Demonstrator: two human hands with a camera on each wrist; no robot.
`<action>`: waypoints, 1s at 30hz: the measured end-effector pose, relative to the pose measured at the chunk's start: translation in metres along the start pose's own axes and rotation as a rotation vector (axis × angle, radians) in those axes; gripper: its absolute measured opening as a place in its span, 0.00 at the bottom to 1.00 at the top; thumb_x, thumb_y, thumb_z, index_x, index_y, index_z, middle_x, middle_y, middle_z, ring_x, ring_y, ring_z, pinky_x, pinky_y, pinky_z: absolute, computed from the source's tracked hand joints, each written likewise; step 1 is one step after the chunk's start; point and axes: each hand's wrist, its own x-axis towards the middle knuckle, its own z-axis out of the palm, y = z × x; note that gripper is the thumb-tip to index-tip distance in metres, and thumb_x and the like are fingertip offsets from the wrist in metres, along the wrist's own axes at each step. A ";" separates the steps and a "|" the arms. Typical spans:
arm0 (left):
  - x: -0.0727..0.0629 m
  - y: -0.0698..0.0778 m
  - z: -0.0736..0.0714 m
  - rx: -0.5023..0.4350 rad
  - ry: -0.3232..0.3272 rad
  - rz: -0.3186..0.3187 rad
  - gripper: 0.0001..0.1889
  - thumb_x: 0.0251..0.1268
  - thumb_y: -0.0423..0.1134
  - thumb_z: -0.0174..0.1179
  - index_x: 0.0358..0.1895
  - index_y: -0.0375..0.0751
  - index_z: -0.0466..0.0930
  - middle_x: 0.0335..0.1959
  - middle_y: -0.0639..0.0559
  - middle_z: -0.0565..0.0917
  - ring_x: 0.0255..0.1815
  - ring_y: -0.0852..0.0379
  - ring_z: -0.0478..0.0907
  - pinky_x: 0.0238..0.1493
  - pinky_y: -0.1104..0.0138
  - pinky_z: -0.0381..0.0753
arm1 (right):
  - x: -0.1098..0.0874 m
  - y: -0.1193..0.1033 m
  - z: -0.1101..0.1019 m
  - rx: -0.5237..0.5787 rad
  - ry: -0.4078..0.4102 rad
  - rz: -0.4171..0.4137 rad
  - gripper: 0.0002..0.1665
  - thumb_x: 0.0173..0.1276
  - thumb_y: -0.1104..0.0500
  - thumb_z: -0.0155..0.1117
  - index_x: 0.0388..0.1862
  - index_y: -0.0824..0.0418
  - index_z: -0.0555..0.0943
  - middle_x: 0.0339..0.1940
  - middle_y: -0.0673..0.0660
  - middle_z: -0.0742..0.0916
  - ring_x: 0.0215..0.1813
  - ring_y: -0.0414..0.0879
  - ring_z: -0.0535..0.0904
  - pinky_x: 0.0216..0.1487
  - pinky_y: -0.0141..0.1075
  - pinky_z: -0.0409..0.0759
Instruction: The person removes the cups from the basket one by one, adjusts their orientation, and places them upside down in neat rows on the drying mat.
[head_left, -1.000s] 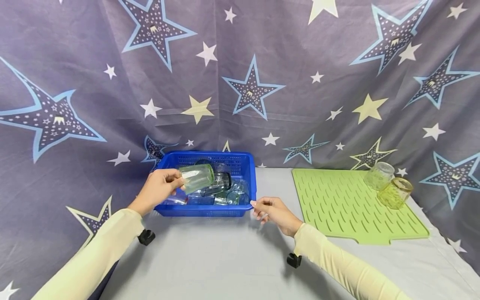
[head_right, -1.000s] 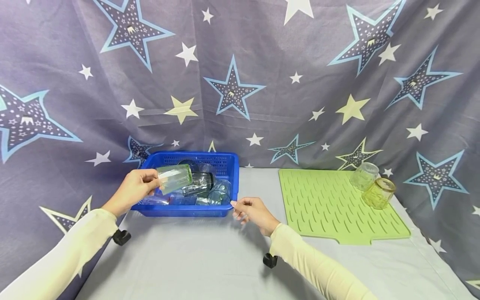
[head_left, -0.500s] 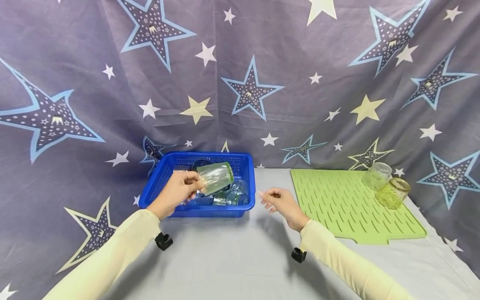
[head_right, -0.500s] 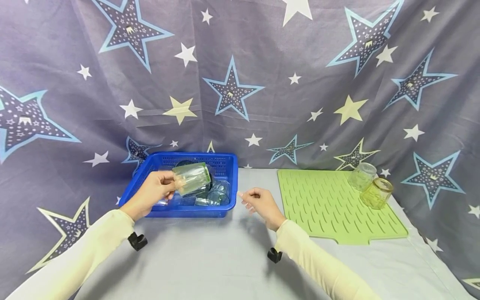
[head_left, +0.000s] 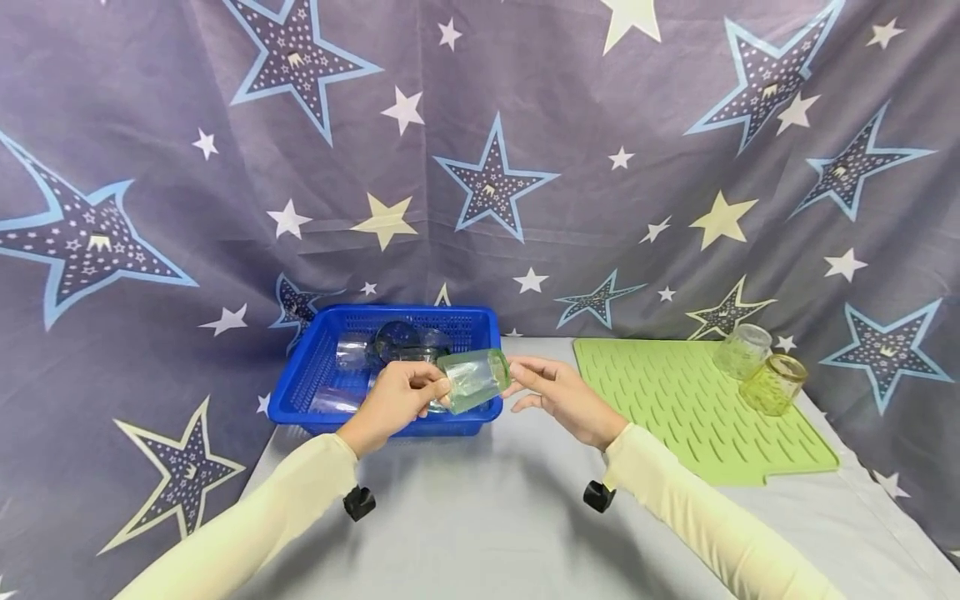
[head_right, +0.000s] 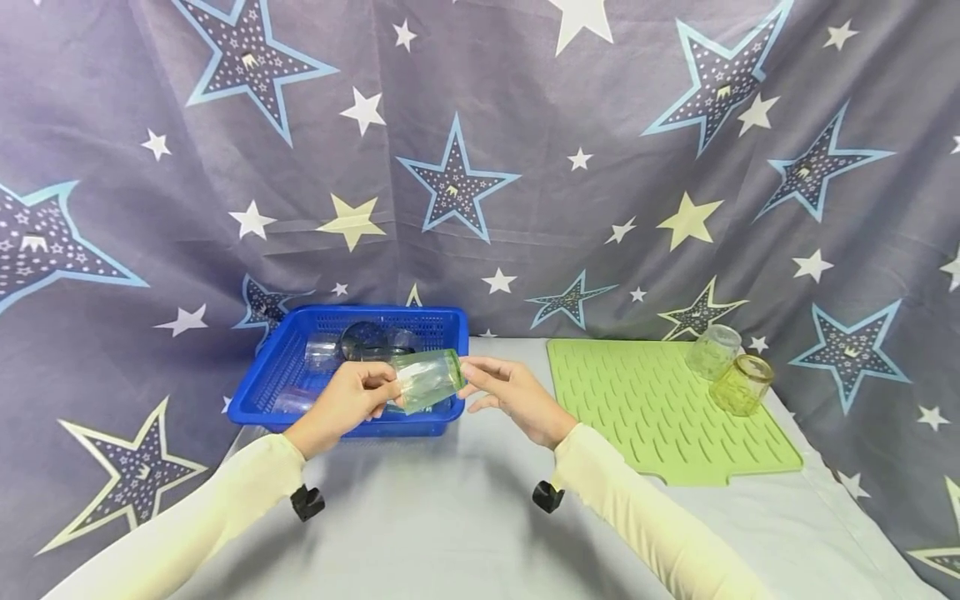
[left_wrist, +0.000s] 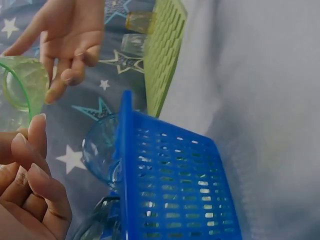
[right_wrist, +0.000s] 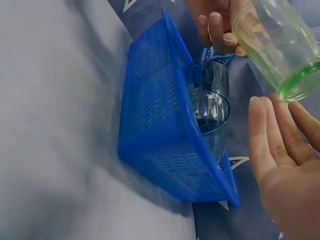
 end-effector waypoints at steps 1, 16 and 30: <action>0.000 -0.002 0.002 0.002 -0.006 0.003 0.06 0.75 0.39 0.64 0.40 0.42 0.88 0.29 0.48 0.88 0.20 0.56 0.73 0.22 0.68 0.73 | 0.000 0.000 0.000 0.007 -0.007 0.003 0.30 0.80 0.50 0.60 0.72 0.67 0.73 0.64 0.61 0.82 0.61 0.61 0.79 0.54 0.44 0.83; 0.012 0.000 0.026 -0.005 0.010 -0.009 0.06 0.73 0.41 0.66 0.41 0.44 0.89 0.29 0.50 0.89 0.21 0.56 0.74 0.22 0.68 0.73 | 0.000 -0.016 -0.020 -0.142 0.054 0.067 0.32 0.73 0.50 0.69 0.68 0.68 0.77 0.59 0.63 0.85 0.48 0.54 0.86 0.56 0.48 0.83; 0.025 -0.008 0.042 0.244 -0.012 0.108 0.06 0.71 0.45 0.67 0.43 0.51 0.90 0.33 0.59 0.88 0.30 0.57 0.82 0.33 0.62 0.81 | -0.009 -0.038 -0.054 -0.496 0.079 0.022 0.31 0.64 0.52 0.79 0.62 0.62 0.81 0.50 0.60 0.87 0.51 0.52 0.83 0.52 0.44 0.83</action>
